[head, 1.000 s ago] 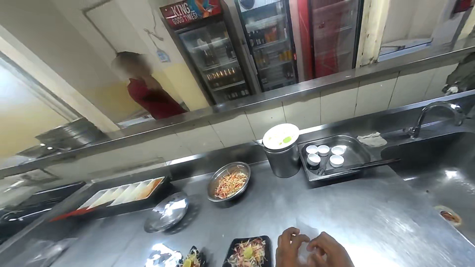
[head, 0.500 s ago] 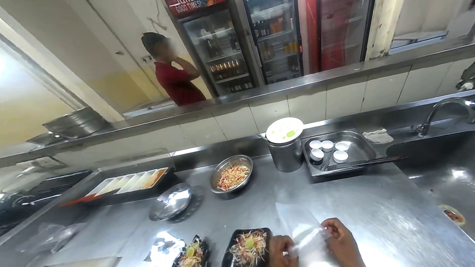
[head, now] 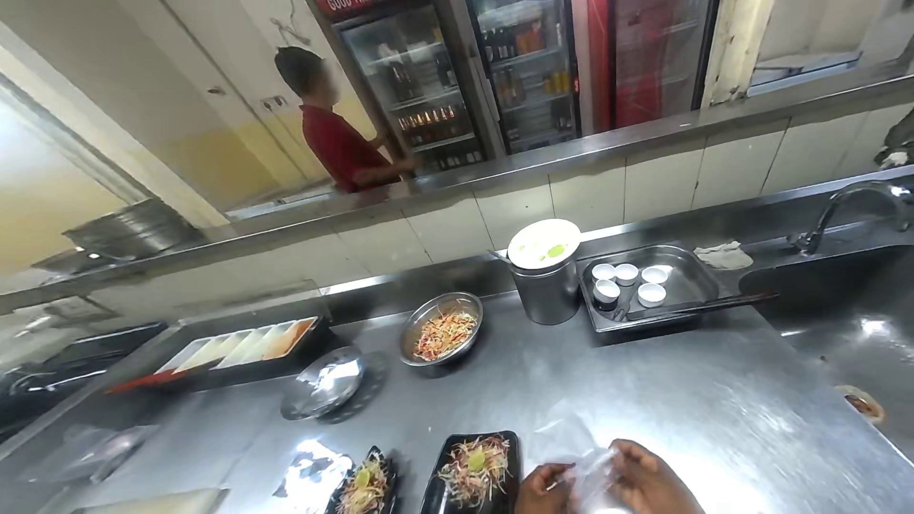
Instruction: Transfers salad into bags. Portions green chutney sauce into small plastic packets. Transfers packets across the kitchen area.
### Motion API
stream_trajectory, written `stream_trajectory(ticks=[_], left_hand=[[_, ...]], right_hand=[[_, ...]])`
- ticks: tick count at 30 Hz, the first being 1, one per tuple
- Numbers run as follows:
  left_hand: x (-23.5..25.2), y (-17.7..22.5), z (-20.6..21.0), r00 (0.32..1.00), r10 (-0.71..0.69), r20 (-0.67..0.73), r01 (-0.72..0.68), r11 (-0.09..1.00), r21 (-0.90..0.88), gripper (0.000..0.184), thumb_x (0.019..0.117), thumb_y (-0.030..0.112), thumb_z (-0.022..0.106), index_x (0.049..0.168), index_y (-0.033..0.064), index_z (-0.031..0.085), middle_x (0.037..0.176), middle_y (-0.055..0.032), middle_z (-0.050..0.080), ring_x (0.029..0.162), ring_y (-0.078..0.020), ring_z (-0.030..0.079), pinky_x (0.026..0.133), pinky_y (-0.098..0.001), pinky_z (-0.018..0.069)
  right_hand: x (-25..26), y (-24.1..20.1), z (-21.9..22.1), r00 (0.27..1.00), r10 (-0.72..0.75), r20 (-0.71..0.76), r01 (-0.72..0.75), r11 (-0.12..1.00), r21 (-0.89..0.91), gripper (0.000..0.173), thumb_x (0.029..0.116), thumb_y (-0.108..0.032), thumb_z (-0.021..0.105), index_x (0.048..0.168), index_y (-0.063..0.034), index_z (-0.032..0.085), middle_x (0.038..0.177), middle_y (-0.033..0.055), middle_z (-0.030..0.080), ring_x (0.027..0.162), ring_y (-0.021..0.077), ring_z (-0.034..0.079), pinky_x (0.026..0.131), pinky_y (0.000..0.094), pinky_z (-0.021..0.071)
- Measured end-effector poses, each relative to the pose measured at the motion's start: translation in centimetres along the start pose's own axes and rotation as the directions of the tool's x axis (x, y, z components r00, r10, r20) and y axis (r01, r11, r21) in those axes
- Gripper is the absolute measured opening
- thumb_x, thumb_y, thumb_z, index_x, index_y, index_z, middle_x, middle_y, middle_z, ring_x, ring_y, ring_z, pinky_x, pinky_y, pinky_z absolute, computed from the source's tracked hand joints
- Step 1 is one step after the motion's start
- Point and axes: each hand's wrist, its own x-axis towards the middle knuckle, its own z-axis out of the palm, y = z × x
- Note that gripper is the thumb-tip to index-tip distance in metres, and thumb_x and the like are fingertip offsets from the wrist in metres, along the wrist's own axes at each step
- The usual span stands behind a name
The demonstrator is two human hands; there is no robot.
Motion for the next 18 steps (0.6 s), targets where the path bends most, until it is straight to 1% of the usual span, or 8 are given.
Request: stream_trajectory(ticks=[2, 4, 7, 9, 12, 14, 16, 18], left_hand=[[0.2, -0.1, -0.5, 0.996, -0.023, 0.081, 0.018, 0.997, 0.071, 0.016, 0.0969, -0.003, 0.060, 0.111, -0.0074, 0.065, 0.088, -0.0057, 0.067, 0.068, -0.0068, 0.063, 0.067, -0.0246, 0.0555], [0.4, 0.0, -0.9, 0.990, -0.060, 0.131, 0.061, 0.998, -0.009, 0.013, 0.1034, 0.003, 0.052, 0.105, -0.0026, 0.064, 0.079, -0.0011, 0.066, 0.065, -0.0061, 0.062, 0.065, -0.0243, 0.0553], [1.1, 0.8, -1.5, 0.990, -0.101, 0.100, 0.134, 0.900, -0.416, 0.034, 0.1123, 0.017, 0.029, 0.090, 0.0103, 0.054, 0.069, 0.0031, 0.060, 0.060, -0.0078, 0.060, 0.063, -0.0252, 0.0558], [1.8, 2.3, -2.5, 0.997, -0.069, 0.025, 0.073, 0.878, -0.473, 0.036, 0.1122, 0.016, 0.031, 0.086, 0.0105, 0.055, 0.071, 0.0015, 0.059, 0.063, -0.0110, 0.061, 0.066, -0.0289, 0.0581], [0.7, 4.1, -2.6, 0.998, -0.037, 0.043, 0.043, 0.988, -0.151, 0.029, 0.1112, 0.014, 0.038, 0.097, 0.0020, 0.060, 0.078, -0.0014, 0.061, 0.066, -0.0108, 0.063, 0.066, -0.0277, 0.0578], [-1.2, 4.1, -1.5, 0.991, 0.025, 0.133, -0.042, 0.991, 0.130, 0.019, 0.1054, 0.009, 0.050, 0.113, -0.0037, 0.062, 0.095, -0.0073, 0.064, 0.079, -0.0143, 0.065, 0.074, -0.0323, 0.0577], [-2.1, 2.9, -0.5, 0.978, 0.099, 0.185, -0.153, 0.939, 0.307, 0.045, 0.0947, 0.012, 0.069, 0.133, -0.0073, 0.056, 0.120, -0.0216, 0.061, 0.100, -0.0266, 0.064, 0.087, -0.0421, 0.0555], [-2.3, 1.6, 0.4, 0.979, 0.133, 0.157, -0.175, 0.939, 0.296, 0.049, 0.0921, 0.013, 0.072, 0.132, -0.0091, 0.055, 0.122, -0.0232, 0.060, 0.099, -0.0255, 0.064, 0.086, -0.0404, 0.0554]], right_hand=[[0.1, 0.0, 0.9, 0.994, 0.092, -0.053, -0.075, 0.963, 0.257, 0.016, 0.1079, -0.001, 0.038, 0.108, -0.0042, 0.053, 0.084, 0.0056, 0.065, 0.073, 0.0171, 0.069, 0.076, 0.0359, 0.0611], [0.2, 0.6, 1.2, 0.993, 0.074, -0.089, -0.044, 0.952, 0.304, 0.019, 0.1080, -0.003, 0.036, 0.106, -0.0055, 0.055, 0.080, 0.0046, 0.065, 0.069, 0.0155, 0.067, 0.069, 0.0341, 0.0600], [0.2, 2.2, -0.5, 0.984, -0.172, -0.052, 0.164, 0.977, -0.134, 0.022, 0.1009, -0.001, 0.041, 0.108, -0.0009, 0.062, 0.081, -0.0024, 0.062, 0.068, 0.0047, 0.059, 0.065, 0.0246, 0.0524], [-0.1, 3.0, -1.9, 0.977, -0.210, -0.029, 0.188, 0.921, -0.342, 0.020, 0.0984, -0.003, 0.047, 0.105, 0.0000, 0.066, 0.080, -0.0030, 0.062, 0.068, 0.0032, 0.057, 0.064, 0.0241, 0.0495], [-0.7, 3.1, -2.0, 0.971, -0.219, -0.098, 0.174, 0.924, -0.341, 0.016, 0.1001, -0.005, 0.051, 0.105, 0.0020, 0.064, 0.079, -0.0006, 0.061, 0.065, 0.0046, 0.057, 0.062, 0.0245, 0.0502], [-0.6, 2.2, -1.3, 0.951, -0.241, -0.193, 0.186, 0.946, -0.267, 0.015, 0.1007, -0.004, 0.048, 0.104, 0.0015, 0.062, 0.076, -0.0013, 0.059, 0.060, 0.0044, 0.055, 0.059, 0.0235, 0.0495], [-0.7, 1.3, -0.4, 0.943, -0.239, -0.234, 0.199, 0.963, -0.183, 0.015, 0.1016, -0.004, 0.045, 0.103, -0.0007, 0.059, 0.074, -0.0025, 0.058, 0.058, 0.0040, 0.054, 0.057, 0.0222, 0.0498], [-0.9, 1.3, 0.3, 0.946, -0.248, -0.207, 0.216, 0.962, -0.166, 0.014, 0.1013, -0.003, 0.045, 0.102, -0.0015, 0.059, 0.075, -0.0026, 0.059, 0.060, 0.0038, 0.056, 0.059, 0.0219, 0.0505]])
